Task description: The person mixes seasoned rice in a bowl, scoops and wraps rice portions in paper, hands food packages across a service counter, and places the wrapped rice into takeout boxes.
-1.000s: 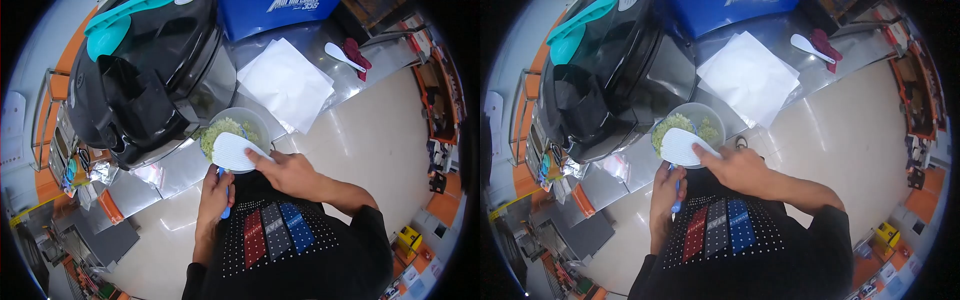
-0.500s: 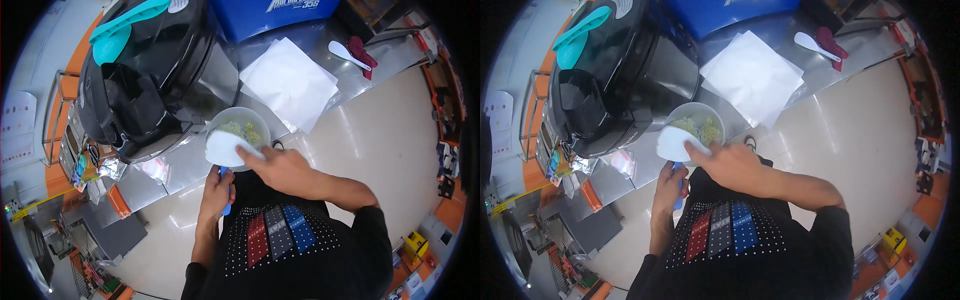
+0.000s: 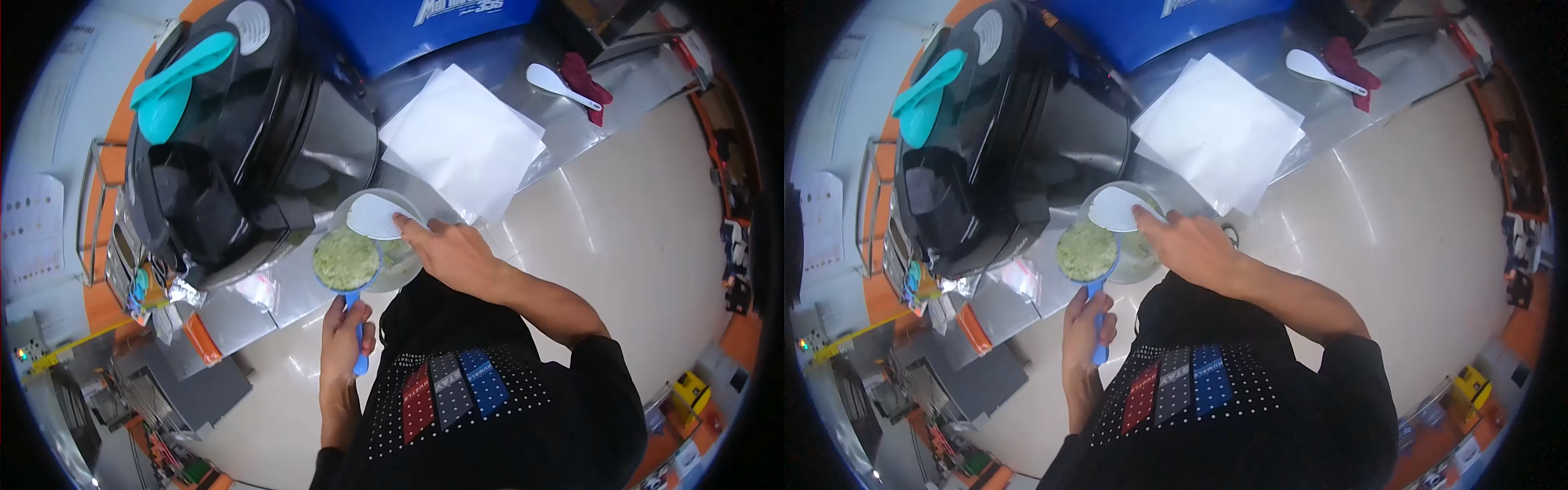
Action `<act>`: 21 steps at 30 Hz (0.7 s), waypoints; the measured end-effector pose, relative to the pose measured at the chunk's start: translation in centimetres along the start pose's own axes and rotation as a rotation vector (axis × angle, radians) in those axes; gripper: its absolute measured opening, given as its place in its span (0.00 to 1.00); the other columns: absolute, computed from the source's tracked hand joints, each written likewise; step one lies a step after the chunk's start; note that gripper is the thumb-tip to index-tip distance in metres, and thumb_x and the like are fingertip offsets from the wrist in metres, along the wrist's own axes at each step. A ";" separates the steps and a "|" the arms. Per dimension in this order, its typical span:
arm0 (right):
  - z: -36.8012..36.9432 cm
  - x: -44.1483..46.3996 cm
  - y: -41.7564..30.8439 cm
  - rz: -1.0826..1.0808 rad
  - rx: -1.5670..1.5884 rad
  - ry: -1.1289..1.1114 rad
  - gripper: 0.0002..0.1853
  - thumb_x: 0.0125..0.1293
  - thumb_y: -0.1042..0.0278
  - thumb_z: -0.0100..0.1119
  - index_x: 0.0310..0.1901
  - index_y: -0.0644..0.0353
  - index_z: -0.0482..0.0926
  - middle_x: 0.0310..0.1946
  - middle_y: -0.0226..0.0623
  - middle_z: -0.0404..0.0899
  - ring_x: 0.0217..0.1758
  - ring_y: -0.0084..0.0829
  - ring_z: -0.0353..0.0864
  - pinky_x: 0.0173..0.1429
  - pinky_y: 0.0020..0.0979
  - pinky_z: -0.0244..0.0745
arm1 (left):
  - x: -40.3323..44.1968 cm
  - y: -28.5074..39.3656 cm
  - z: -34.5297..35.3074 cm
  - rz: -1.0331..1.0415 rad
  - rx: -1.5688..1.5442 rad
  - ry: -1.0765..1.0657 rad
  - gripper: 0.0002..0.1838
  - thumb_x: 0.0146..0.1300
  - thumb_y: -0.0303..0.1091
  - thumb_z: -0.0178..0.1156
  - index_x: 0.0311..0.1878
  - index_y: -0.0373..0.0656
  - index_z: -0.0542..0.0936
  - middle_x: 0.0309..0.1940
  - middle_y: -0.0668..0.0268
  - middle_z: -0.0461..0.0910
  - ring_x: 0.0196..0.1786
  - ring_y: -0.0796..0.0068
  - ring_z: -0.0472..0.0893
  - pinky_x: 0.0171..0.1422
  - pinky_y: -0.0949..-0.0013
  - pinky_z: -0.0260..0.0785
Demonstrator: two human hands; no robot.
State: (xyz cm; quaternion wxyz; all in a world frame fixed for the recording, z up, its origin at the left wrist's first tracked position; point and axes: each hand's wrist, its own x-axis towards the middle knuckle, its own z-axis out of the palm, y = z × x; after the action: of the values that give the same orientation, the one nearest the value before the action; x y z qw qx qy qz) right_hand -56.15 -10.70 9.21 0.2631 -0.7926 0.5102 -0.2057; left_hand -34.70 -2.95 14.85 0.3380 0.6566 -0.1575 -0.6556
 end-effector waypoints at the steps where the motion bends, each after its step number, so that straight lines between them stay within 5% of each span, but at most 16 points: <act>1: -0.8 0.5 -0.5 0.014 -0.034 -0.055 0.25 0.64 0.70 0.55 0.65 0.54 0.73 0.30 0.53 0.79 0.25 0.52 0.82 0.29 0.48 0.78 | -0.6 0.3 0.1 0.023 0.023 0.045 0.09 0.72 0.32 0.54 0.49 0.39 0.70 0.29 0.67 0.70 0.14 0.83 0.64 0.14 0.77 0.53; 6: -0.2 1.9 -0.7 -0.106 -0.169 -0.305 0.20 0.66 0.63 0.57 0.58 0.57 0.78 0.31 0.49 0.80 0.30 0.49 0.83 0.36 0.48 0.79 | -3.3 0.2 -1.8 0.086 -0.007 0.032 0.08 0.74 0.33 0.52 0.49 0.39 0.70 0.29 0.67 0.69 0.13 0.82 0.65 0.14 0.78 0.54; 8: -1.7 2.3 -1.8 -0.286 -0.203 0.095 0.20 0.64 0.60 0.60 0.55 0.59 0.80 0.38 0.48 0.81 0.43 0.43 0.83 0.48 0.41 0.78 | -3.8 0.0 -1.1 0.096 -0.073 -0.011 0.08 0.74 0.33 0.52 0.49 0.39 0.70 0.29 0.67 0.69 0.13 0.82 0.65 0.14 0.78 0.54; 9: -3.5 2.6 -2.2 -0.143 -0.145 0.005 0.22 0.67 0.55 0.60 0.58 0.57 0.79 0.49 0.42 0.80 0.58 0.38 0.76 0.62 0.39 0.71 | -4.1 0.2 -0.2 0.111 -0.063 -0.036 0.09 0.74 0.35 0.52 0.49 0.38 0.70 0.28 0.67 0.69 0.13 0.82 0.64 0.13 0.79 0.53; 10: -4.1 2.5 -1.5 -0.153 -0.156 -0.003 0.22 0.67 0.55 0.60 0.58 0.57 0.79 0.49 0.42 0.80 0.58 0.38 0.76 0.62 0.39 0.71 | -4.1 0.4 0.8 0.134 -0.052 -0.060 0.11 0.74 0.36 0.52 0.48 0.37 0.69 0.28 0.67 0.68 0.13 0.83 0.64 0.12 0.80 0.51; 12: -5.2 1.1 0.5 0.203 1.084 -0.073 0.27 0.70 0.51 0.59 0.63 0.61 0.73 0.53 0.41 0.80 0.63 0.33 0.72 0.66 0.40 0.67 | -3.3 0.8 4.0 0.177 -0.092 -0.133 0.12 0.75 0.37 0.52 0.48 0.36 0.70 0.28 0.66 0.68 0.14 0.80 0.66 0.12 0.79 0.53; 14: -3.8 -0.1 3.9 0.180 1.800 -0.324 0.35 0.75 0.45 0.48 0.74 0.59 0.57 0.67 0.43 0.70 0.70 0.36 0.68 0.72 0.41 0.62 | -1.2 1.9 7.9 0.130 0.016 -0.458 0.12 0.75 0.36 0.51 0.47 0.35 0.70 0.28 0.65 0.71 0.14 0.77 0.69 0.14 0.74 0.57; 17: -3.3 -0.5 9.4 0.331 2.169 -0.356 0.35 0.76 0.40 0.41 0.73 0.59 0.59 0.70 0.43 0.66 0.73 0.38 0.65 0.74 0.42 0.59 | 4.7 0.4 13.7 0.178 0.171 -0.557 0.12 0.76 0.36 0.49 0.49 0.34 0.72 0.28 0.61 0.77 0.22 0.73 0.78 0.26 0.71 0.69; 20: -5.3 2.0 15.4 0.443 2.074 -0.217 0.36 0.75 0.35 0.38 0.71 0.56 0.64 0.66 0.40 0.72 0.65 0.35 0.73 0.64 0.38 0.71 | 8.5 -0.6 17.2 0.405 0.467 -0.440 0.15 0.77 0.36 0.49 0.56 0.33 0.73 0.30 0.56 0.82 0.31 0.66 0.83 0.37 0.66 0.75; 21: -6.1 2.8 17.5 0.433 2.115 -0.272 0.35 0.74 0.34 0.38 0.69 0.54 0.66 0.62 0.38 0.75 0.58 0.32 0.77 0.53 0.35 0.73 | 10.5 -2.2 17.7 0.509 0.501 -0.240 0.19 0.75 0.38 0.51 0.60 0.33 0.71 0.37 0.53 0.81 0.39 0.60 0.83 0.45 0.60 0.74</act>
State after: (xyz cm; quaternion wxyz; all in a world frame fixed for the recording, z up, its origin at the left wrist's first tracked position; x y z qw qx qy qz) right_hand -70.95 -20.46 3.08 0.8972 -0.0745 0.1705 -0.4006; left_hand -51.37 -12.39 7.01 0.2980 0.5772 -0.5096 -0.5643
